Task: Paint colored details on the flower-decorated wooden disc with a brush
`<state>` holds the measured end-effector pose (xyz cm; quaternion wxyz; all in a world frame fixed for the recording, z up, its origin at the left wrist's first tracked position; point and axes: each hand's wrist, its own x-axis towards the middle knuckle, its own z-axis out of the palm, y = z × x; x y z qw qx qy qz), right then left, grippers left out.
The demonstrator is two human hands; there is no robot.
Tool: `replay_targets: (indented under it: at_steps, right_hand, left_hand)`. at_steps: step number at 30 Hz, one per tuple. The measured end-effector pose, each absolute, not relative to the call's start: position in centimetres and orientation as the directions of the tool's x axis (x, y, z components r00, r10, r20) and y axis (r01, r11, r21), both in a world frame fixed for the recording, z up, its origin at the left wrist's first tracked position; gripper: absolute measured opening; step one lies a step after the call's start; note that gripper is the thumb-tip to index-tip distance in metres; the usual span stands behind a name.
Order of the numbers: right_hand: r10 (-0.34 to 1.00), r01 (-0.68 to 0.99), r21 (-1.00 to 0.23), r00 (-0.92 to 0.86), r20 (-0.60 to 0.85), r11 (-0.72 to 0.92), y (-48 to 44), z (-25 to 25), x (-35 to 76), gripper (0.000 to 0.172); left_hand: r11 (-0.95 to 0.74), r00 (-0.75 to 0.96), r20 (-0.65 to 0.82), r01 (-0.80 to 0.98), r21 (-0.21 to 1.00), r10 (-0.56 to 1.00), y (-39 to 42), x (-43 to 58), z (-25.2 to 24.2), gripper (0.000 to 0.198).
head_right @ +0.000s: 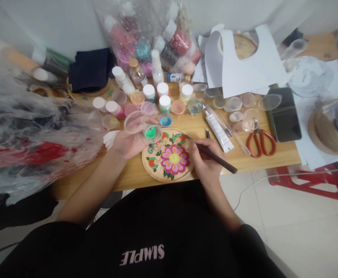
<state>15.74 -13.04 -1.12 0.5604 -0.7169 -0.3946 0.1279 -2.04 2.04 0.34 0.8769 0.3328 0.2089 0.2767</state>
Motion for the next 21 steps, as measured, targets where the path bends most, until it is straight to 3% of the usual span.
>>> replay_targets:
  at_steps: [16,21]
  right_hand:
    - [0.698,0.443,-0.896,0.655,0.290,-0.044,-12.86,-1.13,15.75,0.012]
    - [0.694,0.373,-0.927,0.677,0.247,-0.033,-12.99,-1.11,15.72,0.011]
  left_hand:
    - [0.619,0.750,-0.191,-0.344,0.706,0.634,2.06,-1.96,0.50,0.035]
    - [0.614,0.755,-0.193,-0.326,0.719,0.627,2.04,-2.10,0.26,0.033]
